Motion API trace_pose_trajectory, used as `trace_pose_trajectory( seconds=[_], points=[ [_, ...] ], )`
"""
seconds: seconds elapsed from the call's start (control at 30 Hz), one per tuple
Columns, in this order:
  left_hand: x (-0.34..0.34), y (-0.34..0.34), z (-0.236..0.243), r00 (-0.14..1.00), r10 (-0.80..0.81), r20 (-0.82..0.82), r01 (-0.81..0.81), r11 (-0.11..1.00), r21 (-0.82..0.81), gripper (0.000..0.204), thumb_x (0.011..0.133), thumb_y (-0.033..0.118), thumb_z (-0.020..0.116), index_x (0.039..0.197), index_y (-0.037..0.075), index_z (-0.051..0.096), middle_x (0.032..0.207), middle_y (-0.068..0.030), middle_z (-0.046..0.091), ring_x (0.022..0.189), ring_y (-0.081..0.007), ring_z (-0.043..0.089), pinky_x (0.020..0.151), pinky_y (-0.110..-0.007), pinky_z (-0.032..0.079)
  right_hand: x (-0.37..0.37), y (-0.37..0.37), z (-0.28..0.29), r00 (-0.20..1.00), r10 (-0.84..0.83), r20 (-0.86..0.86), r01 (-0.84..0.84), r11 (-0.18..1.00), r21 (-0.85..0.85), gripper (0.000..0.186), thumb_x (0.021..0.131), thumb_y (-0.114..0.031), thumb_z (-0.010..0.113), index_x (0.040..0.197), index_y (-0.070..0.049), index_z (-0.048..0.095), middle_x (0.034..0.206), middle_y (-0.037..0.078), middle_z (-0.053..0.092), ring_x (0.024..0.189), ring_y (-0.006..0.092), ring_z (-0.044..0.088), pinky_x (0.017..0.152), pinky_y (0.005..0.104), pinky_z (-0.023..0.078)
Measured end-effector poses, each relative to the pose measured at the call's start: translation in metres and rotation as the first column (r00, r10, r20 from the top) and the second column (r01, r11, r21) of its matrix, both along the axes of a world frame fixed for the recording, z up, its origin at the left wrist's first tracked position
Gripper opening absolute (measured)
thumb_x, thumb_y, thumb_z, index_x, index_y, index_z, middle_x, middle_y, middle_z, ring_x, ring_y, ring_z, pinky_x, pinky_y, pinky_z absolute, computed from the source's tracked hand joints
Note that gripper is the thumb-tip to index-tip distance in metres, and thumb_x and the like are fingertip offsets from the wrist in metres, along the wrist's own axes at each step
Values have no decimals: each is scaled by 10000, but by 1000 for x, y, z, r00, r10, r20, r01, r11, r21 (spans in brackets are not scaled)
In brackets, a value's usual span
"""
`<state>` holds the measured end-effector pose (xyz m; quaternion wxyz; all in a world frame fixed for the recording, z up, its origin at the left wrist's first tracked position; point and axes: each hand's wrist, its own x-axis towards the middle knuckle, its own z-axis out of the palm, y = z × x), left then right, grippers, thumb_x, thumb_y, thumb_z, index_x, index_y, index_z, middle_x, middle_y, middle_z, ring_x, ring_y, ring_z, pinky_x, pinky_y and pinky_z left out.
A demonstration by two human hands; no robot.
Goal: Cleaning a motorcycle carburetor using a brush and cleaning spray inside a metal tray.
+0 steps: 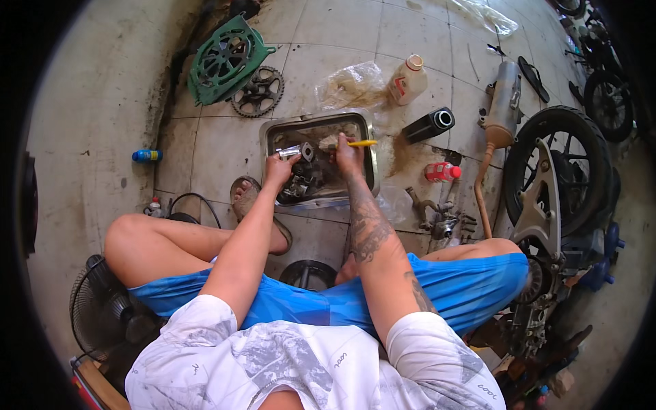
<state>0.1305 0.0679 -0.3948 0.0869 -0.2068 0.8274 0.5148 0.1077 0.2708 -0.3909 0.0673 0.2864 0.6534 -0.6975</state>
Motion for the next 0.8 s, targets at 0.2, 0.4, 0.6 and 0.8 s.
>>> trace_pose_trajectory(
  seconds=[0.2,0.4,0.6,0.8],
  points=[
    [-10,14,10,862,-47,506,-200,884,422,250,924,372,653,1010,137,649,794,23,570,631,-99,500,496,-253,381,33,19,-15,940,-27,340,144,935,-324,684,791,-595,721,1104,-9,560,878,94,670,672,198,643,604,331,574],
    [-11,8,62,824,-183,536,-280,690,667,306,955,393,604,1161,174,544,883,-24,623,615,-103,518,494,-255,445,13,-24,22,974,89,206,-5,926,-377,656,857,-613,635,1177,-44,564,882,47,621,735,139,579,643,313,518],
    [-10,33,117,492,-806,328,654,591,471,580,802,427,768,1228,94,556,831,-100,714,656,-195,658,539,-298,525,-32,-4,23,967,248,-51,-246,968,47,486,971,-392,531,805,47,659,695,76,616,683,135,506,638,360,432],
    [4,76,132,710,-627,321,695,550,-464,334,759,152,618,1068,50,696,1017,-217,687,975,-363,674,833,-425,556,-43,14,24,958,235,-164,-218,969,117,477,961,-383,542,794,48,657,679,68,609,660,132,495,620,360,424]
  ],
)
